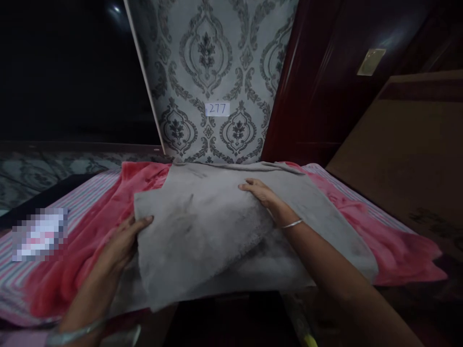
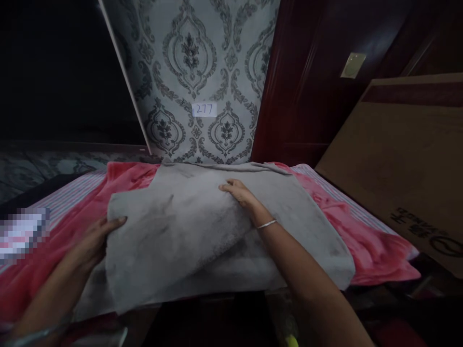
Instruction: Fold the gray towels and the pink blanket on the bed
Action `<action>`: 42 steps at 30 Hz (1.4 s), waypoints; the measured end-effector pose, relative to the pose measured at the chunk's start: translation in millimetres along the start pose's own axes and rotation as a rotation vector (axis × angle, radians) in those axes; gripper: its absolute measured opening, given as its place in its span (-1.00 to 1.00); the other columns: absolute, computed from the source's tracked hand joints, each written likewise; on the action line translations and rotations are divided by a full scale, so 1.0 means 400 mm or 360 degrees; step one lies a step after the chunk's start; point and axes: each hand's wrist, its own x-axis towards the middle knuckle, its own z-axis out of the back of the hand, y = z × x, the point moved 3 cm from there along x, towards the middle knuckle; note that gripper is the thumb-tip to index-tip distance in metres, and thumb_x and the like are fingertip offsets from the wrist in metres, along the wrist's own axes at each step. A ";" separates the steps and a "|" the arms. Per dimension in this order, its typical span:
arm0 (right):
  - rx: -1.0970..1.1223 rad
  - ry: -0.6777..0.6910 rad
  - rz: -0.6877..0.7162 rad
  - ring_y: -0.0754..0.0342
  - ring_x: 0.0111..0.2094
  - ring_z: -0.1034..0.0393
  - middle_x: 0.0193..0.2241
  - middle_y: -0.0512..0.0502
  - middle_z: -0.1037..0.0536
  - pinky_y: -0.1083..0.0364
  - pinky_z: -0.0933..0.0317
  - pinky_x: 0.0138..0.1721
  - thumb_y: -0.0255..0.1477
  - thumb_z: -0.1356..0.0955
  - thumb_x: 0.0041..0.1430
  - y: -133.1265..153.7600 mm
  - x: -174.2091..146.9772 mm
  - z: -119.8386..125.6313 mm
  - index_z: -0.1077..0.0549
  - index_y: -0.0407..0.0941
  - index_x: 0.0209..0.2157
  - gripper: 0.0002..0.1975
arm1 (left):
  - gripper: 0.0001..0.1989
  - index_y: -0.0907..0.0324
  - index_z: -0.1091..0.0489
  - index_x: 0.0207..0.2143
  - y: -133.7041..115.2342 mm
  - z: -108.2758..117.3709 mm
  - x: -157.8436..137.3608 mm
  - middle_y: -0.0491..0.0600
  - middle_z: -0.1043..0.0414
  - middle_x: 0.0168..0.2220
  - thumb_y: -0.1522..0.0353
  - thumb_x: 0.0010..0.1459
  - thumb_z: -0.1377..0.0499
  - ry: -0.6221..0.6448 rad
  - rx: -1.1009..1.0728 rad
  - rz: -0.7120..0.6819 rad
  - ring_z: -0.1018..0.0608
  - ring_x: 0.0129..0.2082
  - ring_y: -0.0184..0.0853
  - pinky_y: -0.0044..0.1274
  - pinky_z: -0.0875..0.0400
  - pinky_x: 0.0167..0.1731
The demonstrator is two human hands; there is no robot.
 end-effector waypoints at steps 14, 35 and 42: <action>-0.0251 -0.0429 -0.0441 -0.16 0.02 -0.47 -0.09 -0.25 -0.62 -0.03 -0.27 0.11 -0.30 -0.39 0.09 -0.254 -0.102 0.070 -0.57 -0.22 -0.08 -0.60 | -0.45 0.25 -0.52 -0.08 0.103 -0.173 0.246 0.19 -0.60 -0.06 0.26 -0.17 -0.44 0.0189 0.0543 -0.0130 -0.57 0.06 -0.02 -0.26 -0.43 0.13; -0.1420 0.0226 0.0275 -0.18 0.45 0.15 0.45 -0.24 -0.02 -0.25 0.16 0.38 -0.25 -0.19 0.43 -0.042 -0.026 -0.217 -0.15 -0.09 0.41 -0.41 | -0.34 0.31 -0.21 0.35 0.086 -0.350 0.159 0.30 -0.12 0.40 0.16 0.29 -0.06 0.0451 0.2275 -0.1048 -0.14 0.42 0.12 -0.08 -0.05 0.35; -0.1503 0.0286 0.0338 -0.17 0.46 0.18 0.46 -0.24 0.03 -0.25 0.26 0.40 -0.17 -0.12 0.47 -0.075 -0.049 -0.258 -0.10 -0.11 0.44 -0.38 | -0.32 0.26 -0.16 0.39 0.155 -0.355 0.133 0.29 -0.05 0.43 0.11 0.34 0.00 0.0444 0.2510 -0.1072 -0.06 0.44 0.17 0.02 0.07 0.36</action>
